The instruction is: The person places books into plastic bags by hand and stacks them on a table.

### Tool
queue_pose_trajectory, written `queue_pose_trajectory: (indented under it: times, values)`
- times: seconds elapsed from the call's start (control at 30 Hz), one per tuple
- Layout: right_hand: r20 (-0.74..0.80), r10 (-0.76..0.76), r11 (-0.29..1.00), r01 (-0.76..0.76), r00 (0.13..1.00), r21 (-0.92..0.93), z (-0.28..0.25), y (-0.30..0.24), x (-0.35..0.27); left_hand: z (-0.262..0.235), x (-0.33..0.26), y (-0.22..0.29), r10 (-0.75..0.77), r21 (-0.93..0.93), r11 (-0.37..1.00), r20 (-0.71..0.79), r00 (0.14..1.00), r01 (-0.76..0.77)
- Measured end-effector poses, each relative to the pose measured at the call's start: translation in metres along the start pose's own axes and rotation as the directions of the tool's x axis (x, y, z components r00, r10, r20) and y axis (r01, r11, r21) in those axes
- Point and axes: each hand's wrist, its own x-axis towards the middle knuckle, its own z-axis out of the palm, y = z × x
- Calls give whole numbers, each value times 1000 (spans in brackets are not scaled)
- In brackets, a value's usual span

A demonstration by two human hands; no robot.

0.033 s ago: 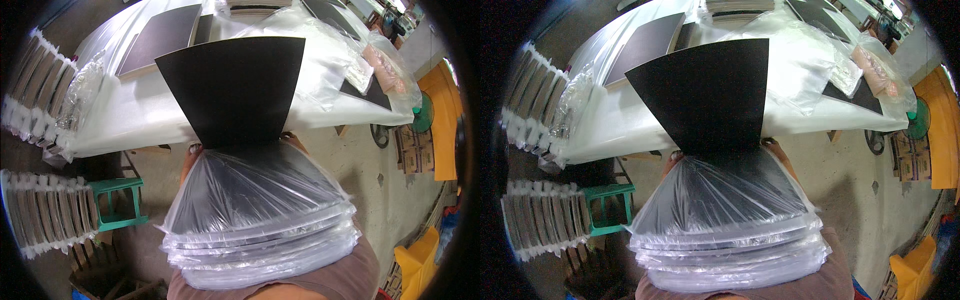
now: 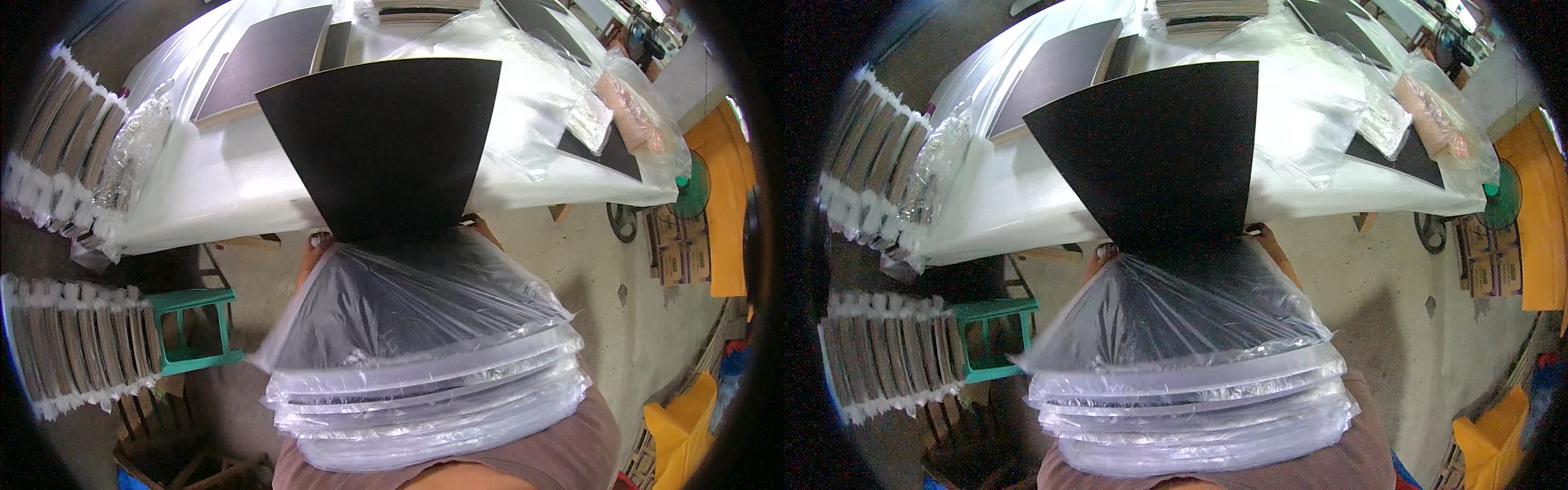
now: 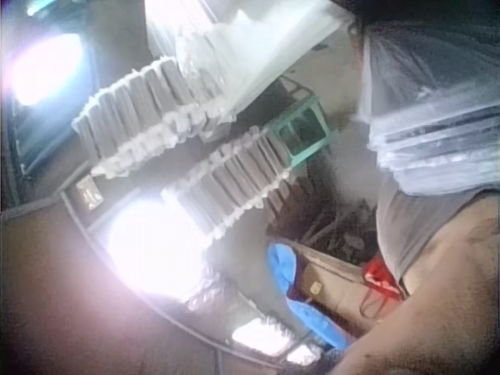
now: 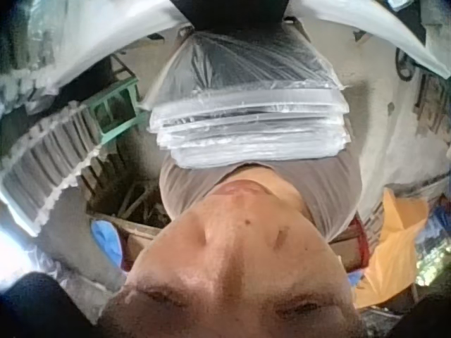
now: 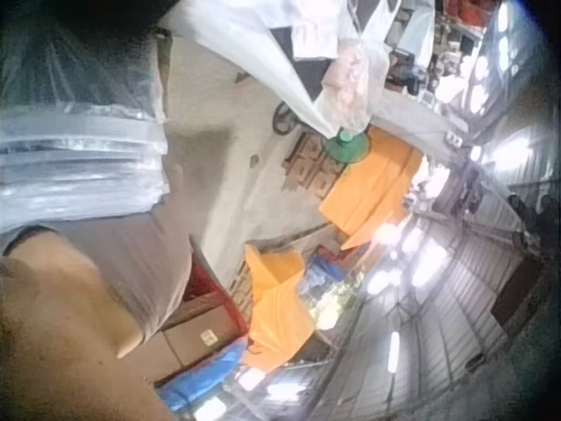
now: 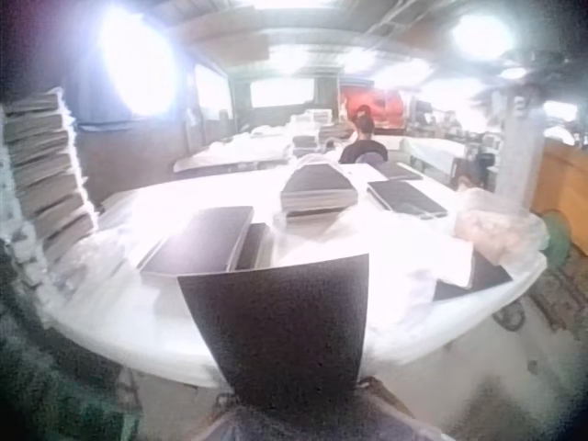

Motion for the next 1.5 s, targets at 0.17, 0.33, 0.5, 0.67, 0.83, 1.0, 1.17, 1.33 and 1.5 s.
queue_pose_trajectory:
  times: [0.17,0.33,0.5,0.67,0.83,1.0,1.17,1.33,1.5]
  values:
    - [123,-104,884,149,987,-444,-51,-10,-3,-16,-5,93,-145,7,989,-20,989,145]
    - [627,-131,551,582,768,-598,15,-183,-98,13,-57,230,349,-565,793,115,930,-227]
    - [624,-621,474,861,475,-183,141,-264,-143,70,-60,266,499,-583,751,191,845,-312]
    - [409,-874,233,964,264,-126,197,-261,-145,115,-62,265,610,-562,706,173,773,-431]
    - [289,-866,389,913,408,-123,187,-245,-125,124,-60,256,450,-468,814,131,884,-345]
    - [105,-847,530,843,521,87,169,-245,-111,104,-46,239,340,-516,811,30,940,-277]
    - [328,-800,572,802,501,170,171,-253,-118,102,-43,237,490,-234,844,-32,871,-483]
    - [343,-761,588,808,551,8,171,-266,-129,110,-51,245,680,138,703,156,716,-698]
    - [237,-802,549,833,549,-69,158,-272,-130,96,-42,253,687,-11,719,-148,712,-695]
